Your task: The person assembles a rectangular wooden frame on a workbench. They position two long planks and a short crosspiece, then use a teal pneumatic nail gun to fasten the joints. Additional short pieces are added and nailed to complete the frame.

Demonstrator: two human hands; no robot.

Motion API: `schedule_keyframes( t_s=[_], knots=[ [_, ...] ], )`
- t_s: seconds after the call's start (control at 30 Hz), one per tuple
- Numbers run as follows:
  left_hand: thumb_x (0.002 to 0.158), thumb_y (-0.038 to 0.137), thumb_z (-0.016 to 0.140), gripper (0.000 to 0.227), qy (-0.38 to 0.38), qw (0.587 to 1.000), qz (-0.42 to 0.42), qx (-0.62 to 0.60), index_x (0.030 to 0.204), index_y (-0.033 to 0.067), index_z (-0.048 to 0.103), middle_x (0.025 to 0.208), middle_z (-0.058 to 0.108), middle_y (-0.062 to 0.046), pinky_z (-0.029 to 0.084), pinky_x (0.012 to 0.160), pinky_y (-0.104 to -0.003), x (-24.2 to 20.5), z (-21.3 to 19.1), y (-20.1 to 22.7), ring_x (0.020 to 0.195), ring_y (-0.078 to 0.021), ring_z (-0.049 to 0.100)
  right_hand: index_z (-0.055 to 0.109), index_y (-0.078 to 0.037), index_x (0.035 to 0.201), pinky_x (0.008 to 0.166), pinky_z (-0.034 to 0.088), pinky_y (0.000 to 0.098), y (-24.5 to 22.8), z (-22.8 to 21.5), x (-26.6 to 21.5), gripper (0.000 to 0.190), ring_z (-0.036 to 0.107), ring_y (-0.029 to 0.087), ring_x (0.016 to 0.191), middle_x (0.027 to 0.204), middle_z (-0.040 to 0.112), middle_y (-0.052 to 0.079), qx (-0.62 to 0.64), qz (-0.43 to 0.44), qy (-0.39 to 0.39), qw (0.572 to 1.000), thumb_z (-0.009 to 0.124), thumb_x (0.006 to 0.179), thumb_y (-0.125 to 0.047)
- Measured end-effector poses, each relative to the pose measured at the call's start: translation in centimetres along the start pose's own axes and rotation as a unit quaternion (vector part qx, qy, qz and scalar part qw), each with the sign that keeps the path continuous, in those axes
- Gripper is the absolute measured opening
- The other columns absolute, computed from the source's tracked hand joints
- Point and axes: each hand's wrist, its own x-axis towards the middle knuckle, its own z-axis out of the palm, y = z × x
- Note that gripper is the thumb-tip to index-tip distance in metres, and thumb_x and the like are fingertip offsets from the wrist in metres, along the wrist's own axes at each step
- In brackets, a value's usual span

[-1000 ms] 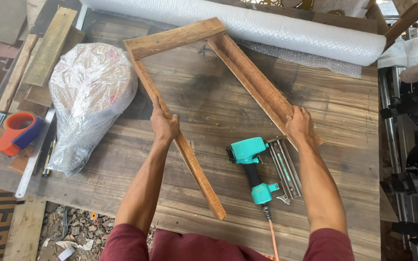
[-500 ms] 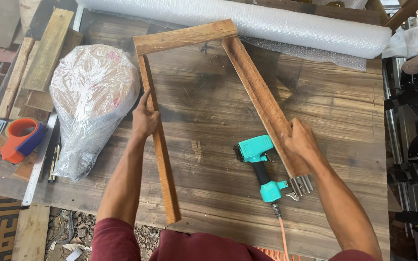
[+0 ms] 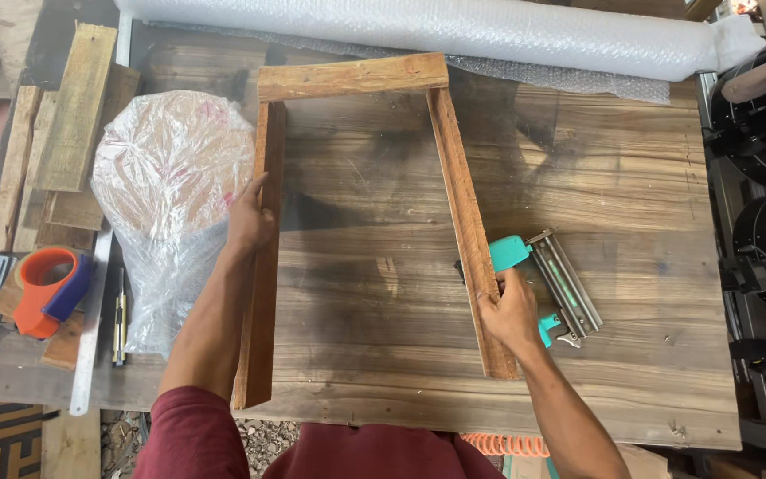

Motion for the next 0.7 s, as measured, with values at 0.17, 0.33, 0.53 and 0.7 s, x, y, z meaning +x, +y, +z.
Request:
schedule_keyframes(
  t_s=[0.17, 0.33, 0.53, 0.7],
  knots=[
    [0.08, 0.001, 0.058, 0.072, 0.004, 0.999, 0.014, 0.049, 0.148, 0.0272, 0.058, 0.153, 0.048, -0.026, 0.041, 0.116, -0.053, 2.8, 1.2, -4.6, 0.132, -0.0487, 0.053, 0.063, -0.01, 0.111, 0.089, 0.054, 0.0526, -0.7, 5.2, -1.2, 0.04, 0.068, 0.041, 0.105, 0.101, 0.068, 0.018, 0.014, 0.015, 0.024, 0.999, 0.075, 0.078, -0.029],
    [0.083, -0.005, 0.058, 0.067, -0.001, 0.998, 0.031, 0.057, 0.145, 0.0234, 0.06, 0.155, 0.043, -0.029, 0.045, 0.112, -0.057, 3.9, 2.3, -4.3, 0.128, -0.0549, 0.054, 0.061, -0.008, 0.112, 0.087, 0.054, 0.053, 0.0, 10.5, -0.4, 0.041, 0.067, 0.043, 0.102, 0.102, 0.064, 0.019, 0.022, 0.002, 0.095, 0.995, 0.073, 0.078, -0.027],
    [0.087, -0.005, 0.06, 0.069, -0.04, 0.995, 0.012, 0.094, 0.15, 0.0227, 0.052, 0.161, 0.028, -0.029, 0.043, 0.117, -0.053, 2.9, 2.8, -3.4, 0.137, -0.0546, 0.046, 0.063, -0.005, 0.116, 0.083, 0.056, 0.0506, -0.6, 11.6, -0.6, 0.04, 0.067, 0.044, 0.098, 0.101, 0.063, 0.02, 0.068, -0.021, 0.171, 0.983, 0.075, 0.079, -0.017],
    [0.089, -0.005, 0.056, 0.068, 0.088, 0.983, 0.141, 0.073, 0.155, -0.0012, 0.04, 0.156, 0.031, -0.037, 0.039, 0.115, -0.056, -5.2, -0.9, 0.8, 0.14, -0.0548, 0.04, 0.069, -0.009, 0.119, 0.078, 0.059, 0.043, 0.2, 12.4, 0.3, 0.047, 0.068, 0.039, 0.096, 0.102, 0.065, 0.015, 0.086, -0.054, 0.219, 0.97, 0.082, 0.074, -0.013]
  ],
)
